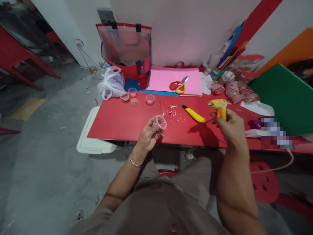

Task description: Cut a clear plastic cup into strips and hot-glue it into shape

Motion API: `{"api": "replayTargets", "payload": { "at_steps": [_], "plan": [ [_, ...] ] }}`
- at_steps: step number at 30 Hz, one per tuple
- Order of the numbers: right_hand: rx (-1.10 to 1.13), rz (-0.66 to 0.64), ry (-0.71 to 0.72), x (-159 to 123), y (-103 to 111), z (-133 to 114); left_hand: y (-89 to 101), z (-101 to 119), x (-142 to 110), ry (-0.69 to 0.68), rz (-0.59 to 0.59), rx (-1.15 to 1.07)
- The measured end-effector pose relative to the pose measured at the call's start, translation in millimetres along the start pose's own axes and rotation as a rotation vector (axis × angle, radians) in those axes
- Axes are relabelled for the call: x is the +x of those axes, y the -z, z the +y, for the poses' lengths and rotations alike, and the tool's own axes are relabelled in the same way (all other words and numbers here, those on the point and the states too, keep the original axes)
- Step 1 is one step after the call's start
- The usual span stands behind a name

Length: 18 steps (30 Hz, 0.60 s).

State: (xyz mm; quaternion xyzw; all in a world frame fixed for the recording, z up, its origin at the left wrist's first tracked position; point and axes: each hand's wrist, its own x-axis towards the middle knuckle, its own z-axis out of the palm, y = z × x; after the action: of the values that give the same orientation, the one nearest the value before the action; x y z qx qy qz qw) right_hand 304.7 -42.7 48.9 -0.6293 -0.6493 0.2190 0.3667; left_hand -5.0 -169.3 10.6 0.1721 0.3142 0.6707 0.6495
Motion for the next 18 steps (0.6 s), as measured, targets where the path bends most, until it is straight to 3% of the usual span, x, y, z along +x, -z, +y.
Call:
{"api": "replayTargets", "payload": {
  "at_steps": [4, 10, 14, 18],
  "plan": [
    [0.217, -0.09, 0.051, -56, -2, -43, 7.4, 9, -15, -0.018, 0.013, -0.012],
    [0.153, -0.265, 0.226, -99, -32, -94, 9.4, 22, -37, -0.046, 0.038, 0.026],
    [0.027, -0.053, 0.168, -114, -56, -123, 12.2, 28, -45, -0.07, 0.023, 0.014],
    [-0.119, 0.138, 0.256, -119, -69, -133, 14.8, 28, -48, -0.085, -0.006, -0.017]
  ]
}}
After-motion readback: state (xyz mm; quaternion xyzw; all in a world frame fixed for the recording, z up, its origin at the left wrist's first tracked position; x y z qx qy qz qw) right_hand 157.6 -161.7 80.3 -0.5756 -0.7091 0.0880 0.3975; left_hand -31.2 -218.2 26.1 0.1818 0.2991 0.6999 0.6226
